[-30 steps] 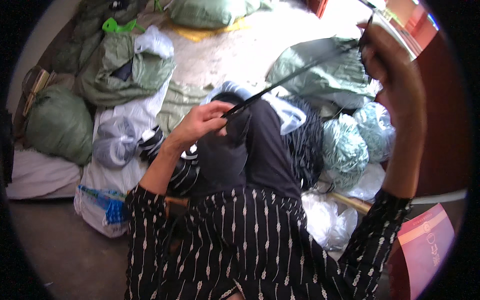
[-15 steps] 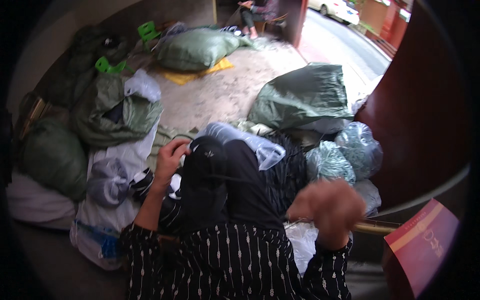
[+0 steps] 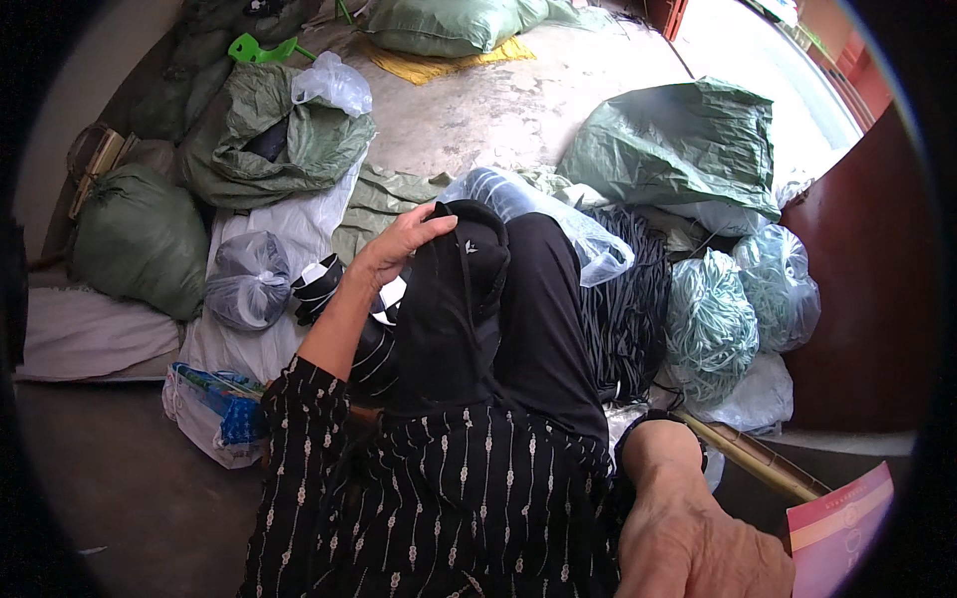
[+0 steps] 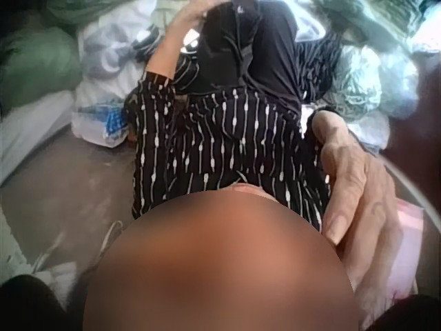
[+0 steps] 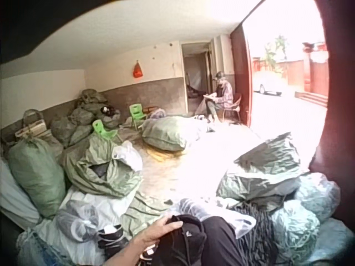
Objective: The person is threading laces into a black shoe while sitting in a storage or manufacturing area.
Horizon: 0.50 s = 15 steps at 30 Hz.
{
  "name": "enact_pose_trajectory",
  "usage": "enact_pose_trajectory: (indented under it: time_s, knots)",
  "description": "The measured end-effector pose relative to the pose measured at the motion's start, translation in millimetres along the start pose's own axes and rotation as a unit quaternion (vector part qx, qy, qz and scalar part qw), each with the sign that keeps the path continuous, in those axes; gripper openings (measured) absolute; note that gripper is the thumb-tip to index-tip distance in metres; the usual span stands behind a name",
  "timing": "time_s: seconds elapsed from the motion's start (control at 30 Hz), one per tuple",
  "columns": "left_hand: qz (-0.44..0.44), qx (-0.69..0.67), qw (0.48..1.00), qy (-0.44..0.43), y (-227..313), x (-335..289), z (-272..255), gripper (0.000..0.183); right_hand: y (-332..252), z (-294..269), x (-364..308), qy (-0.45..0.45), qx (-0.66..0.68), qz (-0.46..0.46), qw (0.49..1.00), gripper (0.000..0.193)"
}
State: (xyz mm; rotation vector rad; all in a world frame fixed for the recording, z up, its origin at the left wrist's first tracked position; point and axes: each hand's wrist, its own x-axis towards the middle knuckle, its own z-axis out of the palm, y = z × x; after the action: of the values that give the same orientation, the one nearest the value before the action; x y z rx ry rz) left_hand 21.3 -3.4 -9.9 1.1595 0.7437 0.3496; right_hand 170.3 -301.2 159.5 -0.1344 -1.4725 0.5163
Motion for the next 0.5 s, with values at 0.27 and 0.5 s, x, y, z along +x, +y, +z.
enact_pose_trajectory:
  time_s: [0.27,0.5]
  knots:
    - [0.303,0.477,0.781,0.265,-0.9,-24.1,60.3,0.07,-7.4,-5.3,3.1,0.0,0.027,-0.046,0.999,0.019]
    - [0.49,0.519,0.652,0.254,-23.5,-54.9,113.6,0.081,-5.9,-10.3,5.6,0.0,0.034,-0.055,0.998,0.019]
